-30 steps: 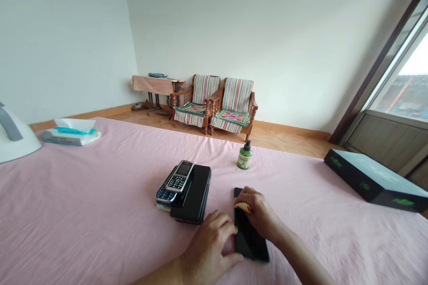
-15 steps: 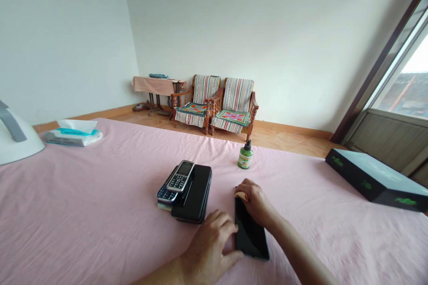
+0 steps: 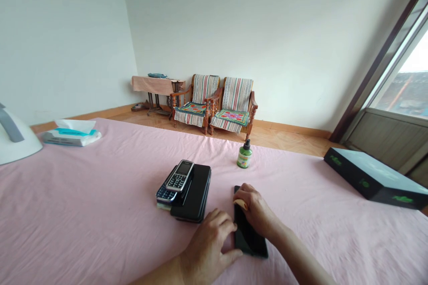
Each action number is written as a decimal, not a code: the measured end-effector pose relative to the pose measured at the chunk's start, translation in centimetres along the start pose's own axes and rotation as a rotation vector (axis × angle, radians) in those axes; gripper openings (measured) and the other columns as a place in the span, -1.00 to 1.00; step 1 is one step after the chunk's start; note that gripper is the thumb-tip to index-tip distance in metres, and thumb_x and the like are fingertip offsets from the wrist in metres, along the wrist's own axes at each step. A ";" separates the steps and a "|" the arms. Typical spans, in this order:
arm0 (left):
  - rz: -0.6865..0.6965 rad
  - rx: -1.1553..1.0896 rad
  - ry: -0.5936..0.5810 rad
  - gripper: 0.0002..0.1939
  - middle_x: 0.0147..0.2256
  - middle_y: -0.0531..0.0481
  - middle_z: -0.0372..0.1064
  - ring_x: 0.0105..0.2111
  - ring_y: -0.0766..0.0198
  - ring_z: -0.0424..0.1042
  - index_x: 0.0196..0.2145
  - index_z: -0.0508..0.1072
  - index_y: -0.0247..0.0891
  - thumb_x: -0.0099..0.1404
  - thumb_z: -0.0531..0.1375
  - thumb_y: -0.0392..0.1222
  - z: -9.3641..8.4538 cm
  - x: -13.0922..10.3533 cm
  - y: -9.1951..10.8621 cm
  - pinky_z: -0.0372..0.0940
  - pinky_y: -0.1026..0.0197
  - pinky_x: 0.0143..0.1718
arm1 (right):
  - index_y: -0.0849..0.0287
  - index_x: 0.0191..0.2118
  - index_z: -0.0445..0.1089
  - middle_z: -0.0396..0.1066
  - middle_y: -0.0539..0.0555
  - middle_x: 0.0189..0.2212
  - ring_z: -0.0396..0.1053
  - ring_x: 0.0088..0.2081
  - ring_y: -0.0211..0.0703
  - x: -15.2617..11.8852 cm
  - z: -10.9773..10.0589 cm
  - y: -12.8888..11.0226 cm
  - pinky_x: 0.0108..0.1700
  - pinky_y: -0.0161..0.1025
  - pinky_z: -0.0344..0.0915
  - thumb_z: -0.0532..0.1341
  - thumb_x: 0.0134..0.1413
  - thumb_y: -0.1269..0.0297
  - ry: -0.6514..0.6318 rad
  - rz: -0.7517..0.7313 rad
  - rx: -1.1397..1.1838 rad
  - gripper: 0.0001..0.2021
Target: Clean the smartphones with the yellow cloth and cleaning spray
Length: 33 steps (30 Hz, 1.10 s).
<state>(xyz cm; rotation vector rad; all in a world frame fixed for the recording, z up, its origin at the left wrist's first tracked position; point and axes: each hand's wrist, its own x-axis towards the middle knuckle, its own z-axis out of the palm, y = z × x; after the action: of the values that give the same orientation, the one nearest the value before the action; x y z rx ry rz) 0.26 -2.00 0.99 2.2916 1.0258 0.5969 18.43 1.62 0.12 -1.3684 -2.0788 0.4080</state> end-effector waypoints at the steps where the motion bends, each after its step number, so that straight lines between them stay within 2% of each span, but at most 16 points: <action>1: -0.001 -0.004 -0.004 -0.62 -0.20 -0.02 0.38 -0.13 0.11 0.29 -0.19 0.49 -0.23 0.00 0.42 -0.25 0.0 0.0 0.0 0.21 0.12 -0.06 | 0.18 -0.40 0.44 0.29 0.05 -0.38 0.24 -0.28 -0.19 -0.2 0.0 -0.1 -0.25 -0.31 0.15 0.05 -0.03 0.68 -0.013 -0.008 0.009 -0.69; 4: 0.000 -0.017 0.000 -0.63 -0.20 -0.01 0.38 -0.13 0.12 0.29 -0.19 0.48 -0.22 0.00 0.41 -0.25 0.1 -0.1 -0.2 0.21 0.13 -0.05 | 0.17 -0.42 0.44 0.28 0.04 -0.39 0.24 -0.29 -0.20 -0.7 -0.1 -0.6 -0.26 -0.32 0.15 0.05 -0.05 0.68 -0.042 -0.004 0.035 -0.69; 9: 0.020 -0.021 0.021 -0.63 -0.22 0.01 0.38 -0.14 0.13 0.29 -0.19 0.48 -0.21 0.01 0.41 -0.27 0.4 -0.1 -0.4 0.21 0.13 -0.04 | 0.20 -0.43 0.42 0.27 0.06 -0.38 0.23 -0.29 -0.20 -0.7 0.0 -0.9 -0.25 -0.31 0.16 0.03 -0.09 0.69 -0.003 0.047 0.017 -0.69; 12: 0.023 -0.026 0.018 -0.65 -0.21 0.00 0.38 -0.14 0.12 0.29 -0.20 0.48 -0.21 0.02 0.40 -0.26 0.3 -0.1 -0.4 0.21 0.13 -0.05 | 0.19 -0.44 0.41 0.26 0.04 -0.39 0.23 -0.30 -0.21 -0.8 0.0 -1.2 -0.27 -0.32 0.16 0.03 -0.10 0.69 -0.053 0.028 0.015 -0.70; 19: 0.026 -0.018 0.007 -0.64 -0.18 -0.01 0.36 -0.11 0.10 0.28 -0.18 0.46 -0.20 0.03 0.39 -0.25 0.0 0.0 -0.3 0.19 0.11 -0.02 | 0.19 -0.44 0.39 0.27 0.05 -0.37 0.24 -0.29 -0.20 -1.4 -0.2 -1.7 -0.27 -0.31 0.17 0.04 -0.05 0.67 -0.050 0.042 0.013 -0.72; 23: -0.035 0.004 0.025 -0.63 -0.17 -0.02 0.34 -0.10 0.08 0.27 -0.22 0.40 -0.22 -0.01 0.39 -0.24 0.0 0.1 -0.1 0.18 0.06 0.00 | 0.18 -0.44 0.41 0.28 0.04 -0.39 0.25 -0.31 -0.21 -1.6 -0.4 -2.1 -0.27 -0.32 0.17 0.04 -0.03 0.67 -0.095 0.042 0.045 -0.71; 25: -0.076 0.026 0.063 -0.56 -0.15 -0.05 0.31 -0.08 0.04 0.25 -0.23 0.36 -0.24 -0.06 0.41 -0.23 0.1 0.2 -0.2 0.17 0.01 0.02 | 0.19 -0.42 0.42 0.29 0.05 -0.38 0.26 -0.31 -0.21 -1.6 -0.6 -2.3 -0.26 -0.32 0.18 0.05 -0.03 0.67 -0.079 0.061 0.054 -0.71; 28: -0.050 0.007 0.103 -0.40 -0.10 -0.07 0.28 -0.05 0.04 0.23 -0.11 0.31 -0.24 -0.11 0.43 -0.24 0.5 0.3 -0.8 0.15 0.00 0.05 | 0.20 -0.42 0.43 0.29 0.06 -0.37 0.26 -0.29 -0.21 -1.9 -0.8 -2.8 -0.25 -0.31 0.18 0.05 0.00 0.66 -0.087 0.059 0.063 -0.73; 33: 0.001 -0.041 0.072 -0.16 0.05 -0.13 0.21 0.06 -0.01 0.18 0.13 0.17 -0.20 -0.09 0.41 -0.22 1.0 0.4 -1.9 0.08 -0.05 0.14 | 0.17 -0.42 0.44 0.29 0.04 -0.36 0.27 -0.28 -0.22 -3.2 -1.2 -4.0 -0.24 -0.34 0.19 0.08 0.04 0.62 -0.163 0.053 0.133 -0.74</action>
<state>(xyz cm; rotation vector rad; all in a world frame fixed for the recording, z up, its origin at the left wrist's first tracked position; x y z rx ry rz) 0.11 -0.91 -0.87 2.2495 1.0360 0.6995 17.24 -3.07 2.28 -1.3527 -2.1061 0.6892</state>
